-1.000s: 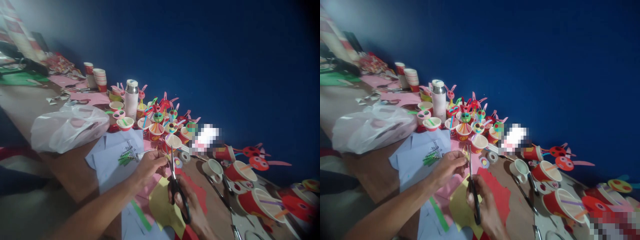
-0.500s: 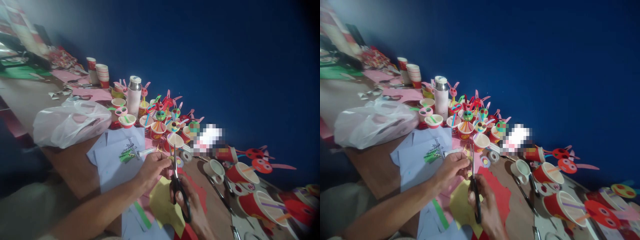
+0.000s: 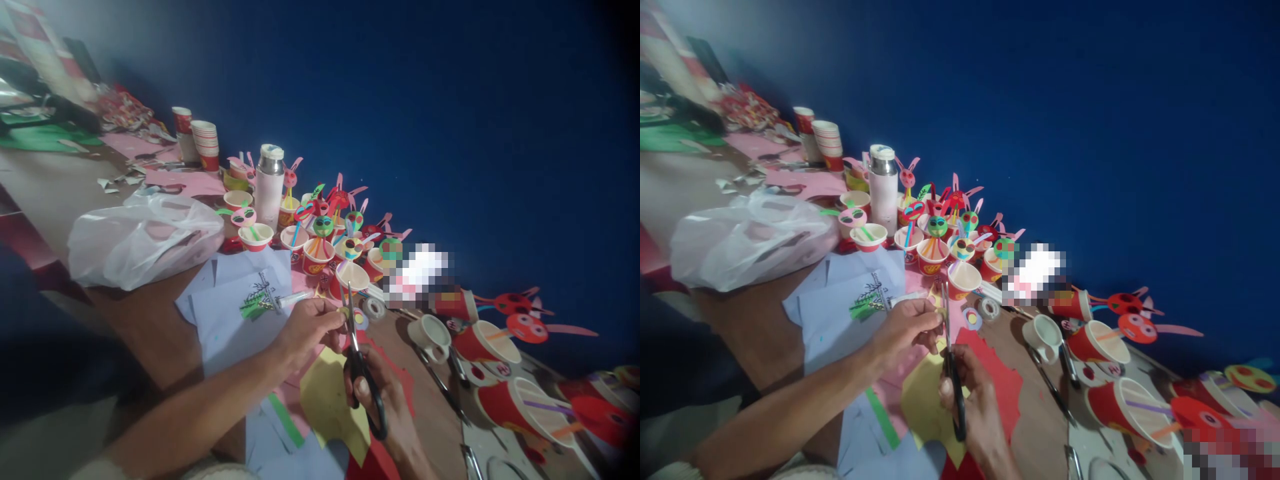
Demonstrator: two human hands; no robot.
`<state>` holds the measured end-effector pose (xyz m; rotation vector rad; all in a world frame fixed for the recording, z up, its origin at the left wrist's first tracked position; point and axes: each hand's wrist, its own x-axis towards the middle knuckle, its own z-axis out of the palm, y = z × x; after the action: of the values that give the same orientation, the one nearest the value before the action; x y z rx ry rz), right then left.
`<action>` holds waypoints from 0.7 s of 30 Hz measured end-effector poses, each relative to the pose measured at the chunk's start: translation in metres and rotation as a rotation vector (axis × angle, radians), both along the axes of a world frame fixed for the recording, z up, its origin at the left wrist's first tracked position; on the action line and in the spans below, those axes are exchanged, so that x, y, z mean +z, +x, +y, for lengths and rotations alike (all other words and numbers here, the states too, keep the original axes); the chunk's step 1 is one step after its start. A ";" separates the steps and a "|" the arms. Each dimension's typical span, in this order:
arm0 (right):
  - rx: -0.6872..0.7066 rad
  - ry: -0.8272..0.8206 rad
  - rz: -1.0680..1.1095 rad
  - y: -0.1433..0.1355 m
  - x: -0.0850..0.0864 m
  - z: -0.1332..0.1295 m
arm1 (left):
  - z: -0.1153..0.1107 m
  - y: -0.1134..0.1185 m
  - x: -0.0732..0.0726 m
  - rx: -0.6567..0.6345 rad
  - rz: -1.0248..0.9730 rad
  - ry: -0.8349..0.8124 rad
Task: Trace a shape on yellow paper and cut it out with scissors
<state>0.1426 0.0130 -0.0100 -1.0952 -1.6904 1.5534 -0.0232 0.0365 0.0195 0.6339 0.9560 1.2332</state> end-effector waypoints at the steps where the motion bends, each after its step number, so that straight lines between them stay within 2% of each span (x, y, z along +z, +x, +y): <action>1: 0.002 -0.006 0.006 0.001 -0.001 0.000 | 0.000 0.000 0.000 -0.003 0.003 0.003; 14: 0.002 0.005 0.037 0.003 -0.003 0.001 | 0.000 -0.001 -0.003 -0.007 -0.010 -0.002; 21: 0.005 -0.072 0.100 0.005 -0.008 0.002 | 0.002 -0.002 -0.001 -0.023 0.015 -0.005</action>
<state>0.1479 0.0153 -0.0183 -1.0314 -1.5827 1.6557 -0.0257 0.0388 0.0186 0.6492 0.9622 1.2069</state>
